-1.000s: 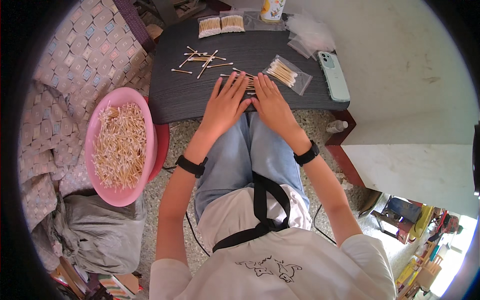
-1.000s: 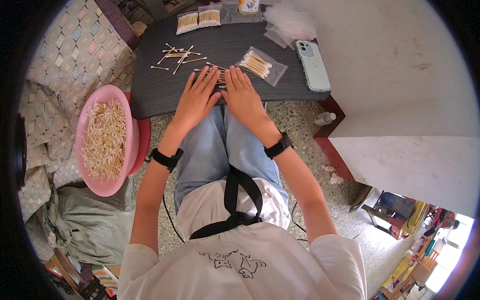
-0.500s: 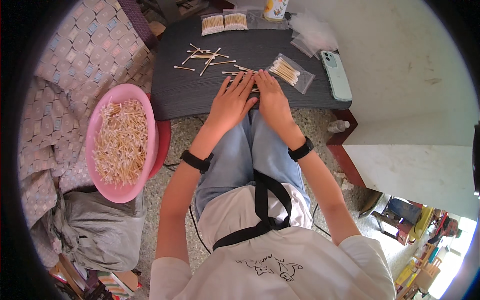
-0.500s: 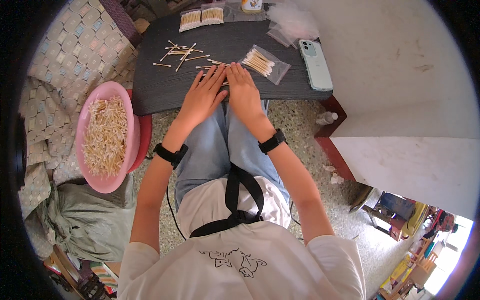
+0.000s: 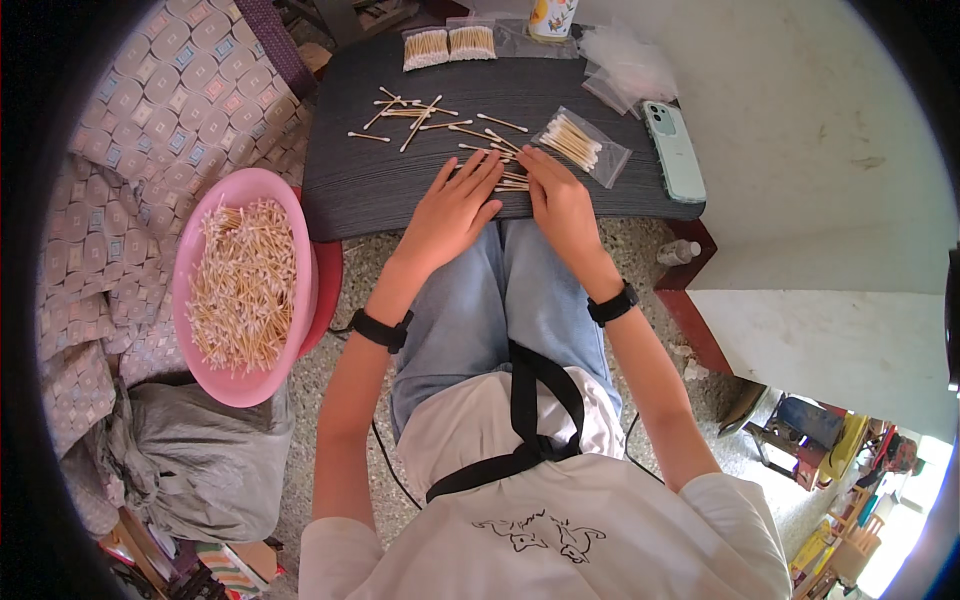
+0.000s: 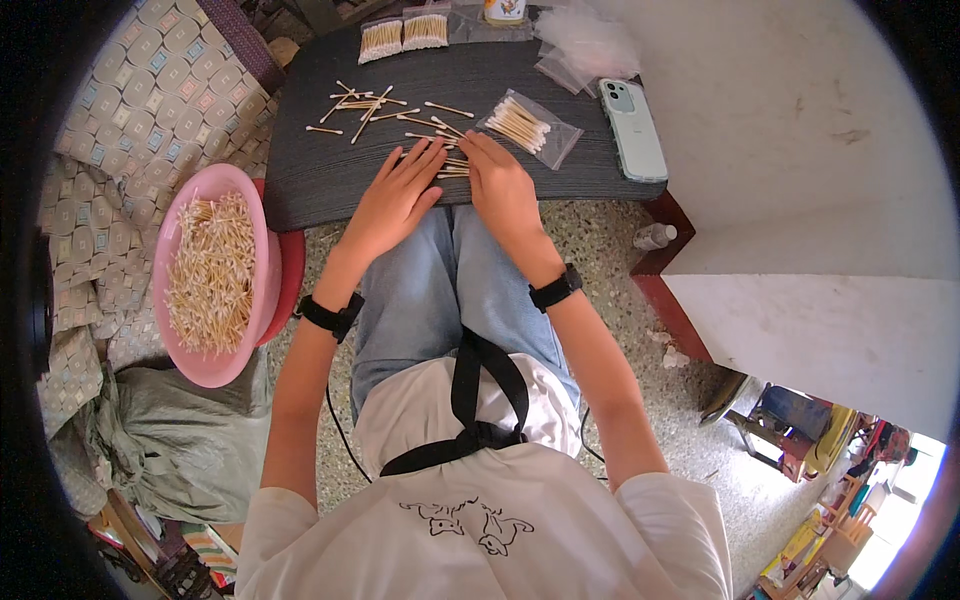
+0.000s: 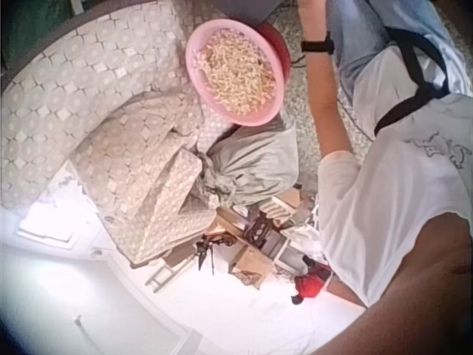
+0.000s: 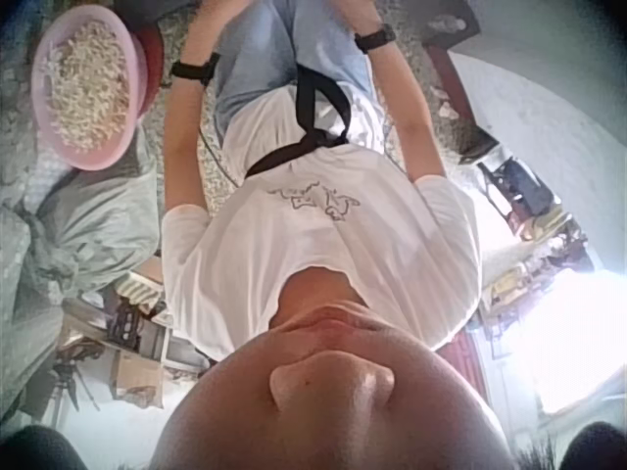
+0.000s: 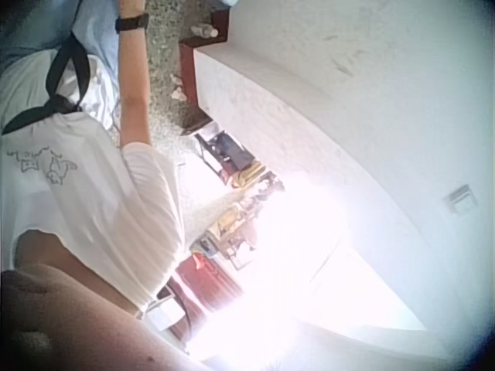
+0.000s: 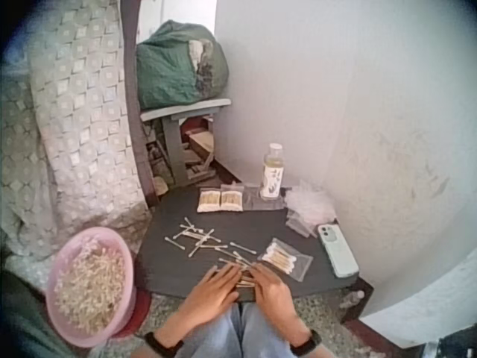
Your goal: The person picks up several cotton swabs from a table, aligns them, and places them into a small plastic bag.
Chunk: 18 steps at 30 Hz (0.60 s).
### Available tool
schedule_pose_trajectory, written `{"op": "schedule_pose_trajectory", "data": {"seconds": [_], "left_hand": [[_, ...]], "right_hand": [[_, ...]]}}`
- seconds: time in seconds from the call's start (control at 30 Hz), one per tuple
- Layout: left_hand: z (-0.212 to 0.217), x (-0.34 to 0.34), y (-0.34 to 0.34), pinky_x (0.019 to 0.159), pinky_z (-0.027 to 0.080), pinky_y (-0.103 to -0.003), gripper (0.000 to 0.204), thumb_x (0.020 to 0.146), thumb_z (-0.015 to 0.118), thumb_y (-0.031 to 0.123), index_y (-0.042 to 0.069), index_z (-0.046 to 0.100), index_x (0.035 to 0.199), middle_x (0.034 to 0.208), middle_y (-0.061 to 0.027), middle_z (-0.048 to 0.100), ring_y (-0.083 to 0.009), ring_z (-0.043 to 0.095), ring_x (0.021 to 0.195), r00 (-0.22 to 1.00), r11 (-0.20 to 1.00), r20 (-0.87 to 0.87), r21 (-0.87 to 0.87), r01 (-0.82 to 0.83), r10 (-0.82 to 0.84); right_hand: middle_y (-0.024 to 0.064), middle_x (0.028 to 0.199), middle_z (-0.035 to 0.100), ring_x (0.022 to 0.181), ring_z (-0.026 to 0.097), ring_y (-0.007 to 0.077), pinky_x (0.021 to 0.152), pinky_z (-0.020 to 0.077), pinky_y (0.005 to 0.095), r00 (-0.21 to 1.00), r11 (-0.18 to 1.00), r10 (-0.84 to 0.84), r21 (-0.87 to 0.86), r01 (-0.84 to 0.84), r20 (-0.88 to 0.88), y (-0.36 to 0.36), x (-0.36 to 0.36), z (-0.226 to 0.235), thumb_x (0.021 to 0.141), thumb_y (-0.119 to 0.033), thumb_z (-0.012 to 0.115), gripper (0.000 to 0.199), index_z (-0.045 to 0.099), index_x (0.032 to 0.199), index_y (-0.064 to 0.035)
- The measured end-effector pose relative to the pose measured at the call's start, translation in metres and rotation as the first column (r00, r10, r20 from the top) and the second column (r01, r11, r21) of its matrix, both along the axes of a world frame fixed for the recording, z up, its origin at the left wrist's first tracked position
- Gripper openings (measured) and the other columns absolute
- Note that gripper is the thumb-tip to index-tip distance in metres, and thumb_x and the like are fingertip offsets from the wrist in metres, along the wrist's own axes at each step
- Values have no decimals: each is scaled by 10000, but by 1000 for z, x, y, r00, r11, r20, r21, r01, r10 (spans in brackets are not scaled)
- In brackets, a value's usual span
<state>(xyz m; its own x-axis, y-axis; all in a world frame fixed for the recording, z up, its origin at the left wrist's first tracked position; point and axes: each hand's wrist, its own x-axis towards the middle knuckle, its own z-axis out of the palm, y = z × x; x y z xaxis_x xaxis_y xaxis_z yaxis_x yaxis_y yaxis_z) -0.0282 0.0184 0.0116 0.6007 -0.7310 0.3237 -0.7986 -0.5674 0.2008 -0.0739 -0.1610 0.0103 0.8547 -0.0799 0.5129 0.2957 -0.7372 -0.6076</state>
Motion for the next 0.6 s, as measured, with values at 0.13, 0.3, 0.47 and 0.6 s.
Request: {"op": "schedule_pose_trajectory", "data": {"seconds": [0.13,0.3,0.47,0.6], "left_hand": [[0,1,1,1134,215,-435,527,970,441,309,34,354,1411,1482,-108,335,-254,283,1386,998,994,-36,-94,-49,46],[-7,6,-5,1138,195,-450,569,973,429,338,10,314,1423,1485,-139,319,-284,262,1393,993,992,20,-36,-117,118],[-7,18,-15,1137,186,-457,587,974,420,358,8,300,1430,1483,-156,315,-306,249,1396,983,984,65,-72,-165,170],[-13,28,-19,1132,197,-451,536,982,410,310,-2,326,1410,1466,-170,335,-314,264,1388,972,966,59,-144,-215,225]], "right_hand": [[142,1229,582,1171,530,314,974,441,394,992,976,104,-199,-89,68,-3,-1,-3,861,-34,543,286,604,1138,0],[159,1248,558,1190,509,325,1017,405,413,986,971,163,-180,-158,16,-4,3,-1,872,-25,526,277,590,1139,13],[158,1295,521,1212,487,338,1043,376,431,994,985,99,-148,-91,50,3,25,5,860,-26,525,329,562,1186,-6],[146,1309,513,1237,469,332,1069,328,465,998,922,0,-387,26,66,8,56,-6,854,-45,505,394,525,1248,-30]]}}
